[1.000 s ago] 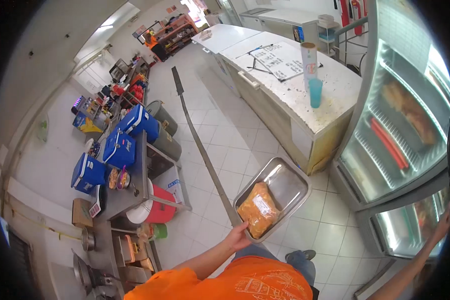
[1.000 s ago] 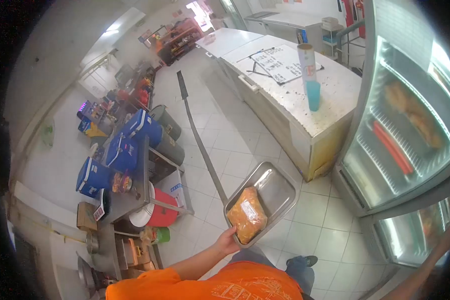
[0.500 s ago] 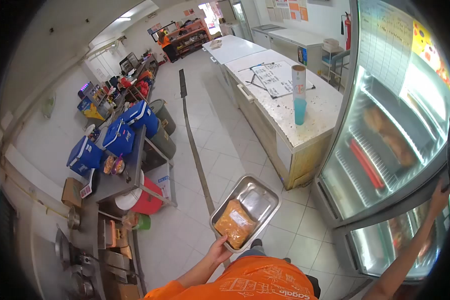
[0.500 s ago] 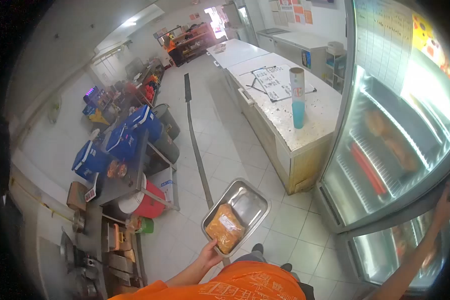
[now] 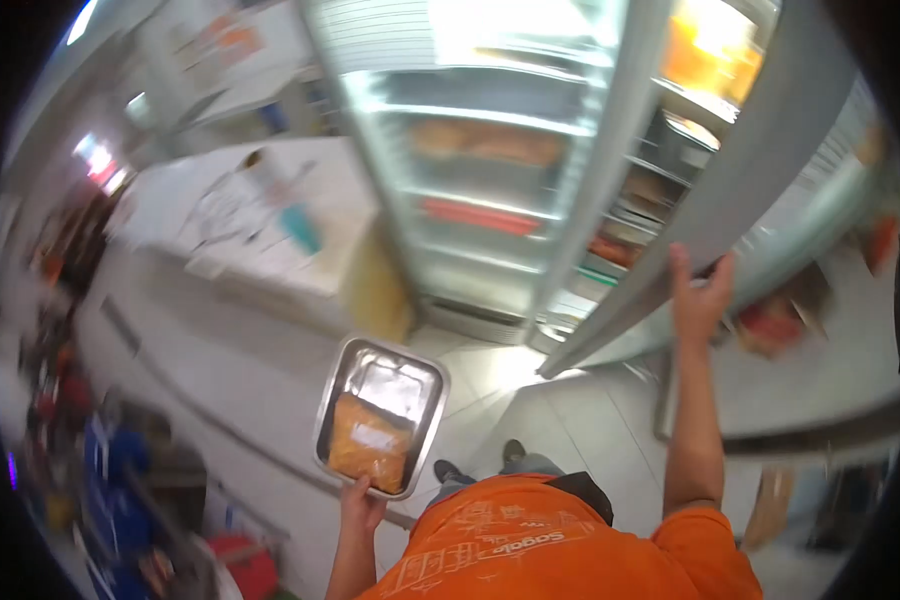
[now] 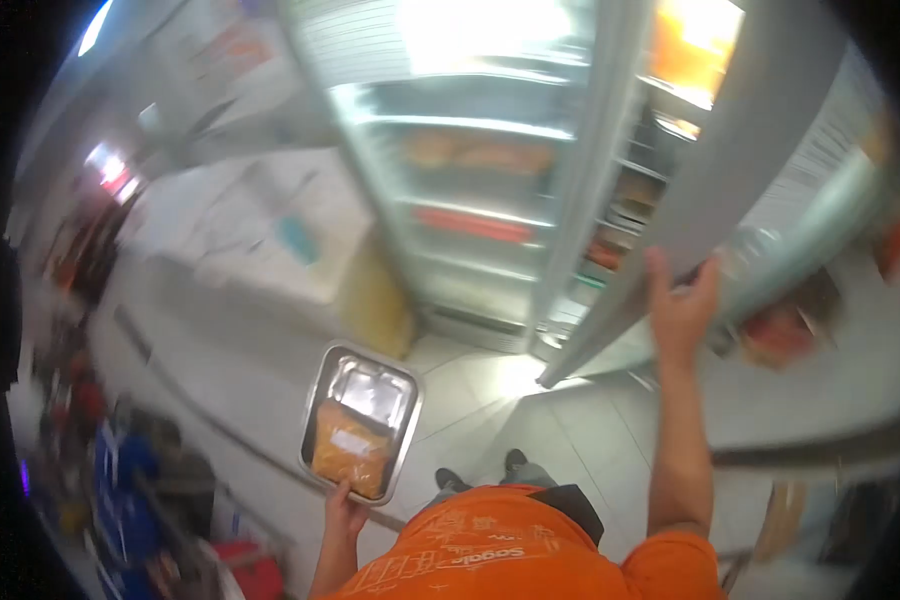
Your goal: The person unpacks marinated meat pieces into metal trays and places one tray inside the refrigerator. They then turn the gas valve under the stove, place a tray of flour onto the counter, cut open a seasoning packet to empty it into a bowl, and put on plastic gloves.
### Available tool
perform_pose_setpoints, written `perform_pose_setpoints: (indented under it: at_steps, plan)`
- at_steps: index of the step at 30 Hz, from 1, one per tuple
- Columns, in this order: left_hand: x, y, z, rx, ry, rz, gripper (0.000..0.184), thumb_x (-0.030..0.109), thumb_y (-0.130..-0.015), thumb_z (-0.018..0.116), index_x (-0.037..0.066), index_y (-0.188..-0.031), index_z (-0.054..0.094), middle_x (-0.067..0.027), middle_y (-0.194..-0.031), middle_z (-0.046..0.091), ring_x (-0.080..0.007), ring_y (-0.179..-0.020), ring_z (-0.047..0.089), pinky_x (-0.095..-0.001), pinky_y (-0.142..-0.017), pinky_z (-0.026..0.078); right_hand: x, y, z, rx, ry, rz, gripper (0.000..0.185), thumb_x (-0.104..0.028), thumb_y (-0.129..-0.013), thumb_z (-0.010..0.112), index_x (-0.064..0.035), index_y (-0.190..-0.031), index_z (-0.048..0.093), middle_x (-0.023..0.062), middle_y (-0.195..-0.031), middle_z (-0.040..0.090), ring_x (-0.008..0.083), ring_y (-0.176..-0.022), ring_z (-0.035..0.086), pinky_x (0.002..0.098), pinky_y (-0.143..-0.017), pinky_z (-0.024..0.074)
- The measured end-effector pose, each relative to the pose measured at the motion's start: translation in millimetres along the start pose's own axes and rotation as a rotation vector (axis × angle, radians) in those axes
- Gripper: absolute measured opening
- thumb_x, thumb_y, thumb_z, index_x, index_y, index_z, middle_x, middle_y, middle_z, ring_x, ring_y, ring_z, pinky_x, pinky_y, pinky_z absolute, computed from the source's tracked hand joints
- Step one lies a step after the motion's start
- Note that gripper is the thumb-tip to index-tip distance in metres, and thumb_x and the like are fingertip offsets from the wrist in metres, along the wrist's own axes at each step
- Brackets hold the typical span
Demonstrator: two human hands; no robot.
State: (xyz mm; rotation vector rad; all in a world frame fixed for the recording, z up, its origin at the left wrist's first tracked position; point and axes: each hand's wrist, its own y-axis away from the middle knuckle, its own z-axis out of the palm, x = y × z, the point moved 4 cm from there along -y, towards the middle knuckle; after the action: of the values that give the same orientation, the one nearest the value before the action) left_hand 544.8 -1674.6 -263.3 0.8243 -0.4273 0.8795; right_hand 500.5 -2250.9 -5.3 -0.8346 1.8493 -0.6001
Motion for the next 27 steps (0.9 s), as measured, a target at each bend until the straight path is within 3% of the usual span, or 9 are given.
perform_pose_setpoints:
  at_steps: [3, 5, 7, 9, 16, 22, 23, 25, 27]
  plan:
    - [2.5, -34.7, 43.3, -0.161, -0.051, -0.098, 0.072, 0.014, -0.085, 0.076, 0.009, -0.148, 0.042, -0.008, -0.143, 0.055, -0.0287, -0.131, 0.055, -0.0478, -0.111, 0.046, -16.8, 53.2, -62.6, 0.152, -0.309, 0.067, 0.054, -0.029, -0.089, 0.08, 0.0011, -0.124, 0.052, 0.0089, -0.108, 0.06, 0.02, -0.1, 0.057, 0.0334, -0.09, 0.0454]
    - [-21.7, -58.2, 58.2, -0.288, -0.069, -0.205, 0.071, 0.014, -0.085, 0.076, 0.009, -0.148, 0.042, -0.007, -0.143, 0.055, -0.0281, -0.131, 0.055, -0.0476, -0.111, 0.046, 29.5, 102.2, -122.6, 0.171, -0.19, 0.333, 0.062, -0.032, -0.094, 0.074, 0.0024, -0.136, 0.044, 0.0149, -0.128, 0.055, 0.0215, -0.118, 0.052, 0.0358, -0.104, 0.0411]
    - [-58.6, -84.8, 86.6, -0.398, -0.092, -0.294, 0.069, 0.013, -0.086, 0.075, 0.009, -0.148, 0.042, -0.006, -0.143, 0.055, -0.027, -0.131, 0.054, -0.0475, -0.111, 0.045, 84.8, 149.0, -170.3, 0.535, -0.323, 0.467, 0.063, -0.044, -0.1, 0.061, 0.0009, -0.139, 0.041, 0.017, -0.137, 0.049, 0.022, -0.129, 0.045, 0.0398, -0.112, 0.0356]
    - [-97.3, -95.8, 130.7, -0.484, -0.101, -0.352, 0.066, 0.012, -0.089, 0.072, 0.008, -0.147, 0.043, -0.0055, -0.143, 0.055, -0.0256, -0.132, 0.054, -0.047, -0.111, 0.044, 112.6, 172.3, -224.7, 0.541, -0.449, 0.424, 0.072, -0.059, -0.102, 0.047, -0.0017, -0.145, 0.039, 0.017, -0.142, 0.046, 0.0254, -0.133, 0.041, 0.045, -0.116, 0.0317]
    - [-248.2, -155.3, 378.8, -0.563, 0.082, -0.391, 0.052, 0.011, -0.099, 0.064, 0.01, -0.147, 0.043, -0.0051, -0.142, 0.055, -0.0229, -0.13, 0.053, -0.0417, -0.113, 0.043, 226.7, 191.7, -388.9, 0.486, -0.789, 0.358, 0.097, -0.077, -0.087, 0.053, -0.0082, -0.153, 0.035, 0.0133, -0.142, 0.045, 0.0254, -0.135, 0.039, 0.0439, -0.112, 0.0316]
    - [-338.8, -221.9, 575.0, -0.395, 0.047, -0.358, 0.045, 0.006, -0.094, 0.071, 0.011, -0.136, 0.054, -0.0072, -0.131, 0.063, -0.0241, -0.122, 0.06, -0.048, -0.103, 0.05, 266.1, 182.2, -441.2, 0.468, -1.131, 0.325, 0.105, -0.069, -0.077, 0.071, -0.0036, -0.151, 0.033, 0.0124, -0.138, 0.046, 0.0265, -0.119, 0.046, 0.0388, -0.099, 0.0364]
    - [-350.2, -223.7, 604.6, -0.337, 0.027, -0.341, 0.044, 0.006, -0.093, 0.073, 0.01, -0.134, 0.056, -0.0074, -0.129, 0.064, -0.0238, -0.121, 0.061, -0.0464, -0.104, 0.049, 272.0, 168.6, -449.8, 0.098, -1.45, 0.159, 0.106, -0.067, -0.07, 0.069, -0.0103, -0.154, 0.036, 0.0112, -0.146, 0.044, 0.025, -0.14, 0.035, 0.0427, -0.12, 0.0166]
    - [-390.4, -251.1, 649.9, -0.317, -0.027, -0.307, 0.046, 0.008, -0.09, 0.077, 0.009, -0.131, 0.057, -0.0084, -0.128, 0.064, -0.0234, -0.116, 0.062, -0.0484, -0.099, 0.05, 290.7, 177.2, -464.0, 0.131, -1.386, 0.185, 0.104, -0.067, -0.071, 0.066, -0.0084, -0.152, 0.038, 0.0107, -0.145, 0.046, 0.0246, -0.142, 0.034, 0.0422, -0.121, 0.0142]
    - [-431.1, -281.8, 693.7, -0.271, -0.039, -0.267, 0.041, 0.007, -0.089, 0.076, 0.007, -0.126, 0.056, -0.0091, -0.122, 0.063, -0.0236, -0.111, 0.063, -0.0506, -0.093, 0.052, 281.0, 165.6, -460.5, 0.412, -1.151, 0.346, 0.083, -0.064, -0.078, 0.058, -0.0013, -0.133, 0.053, 0.0143, -0.125, 0.055, 0.0263, -0.126, 0.046, 0.044, -0.112, 0.0281]
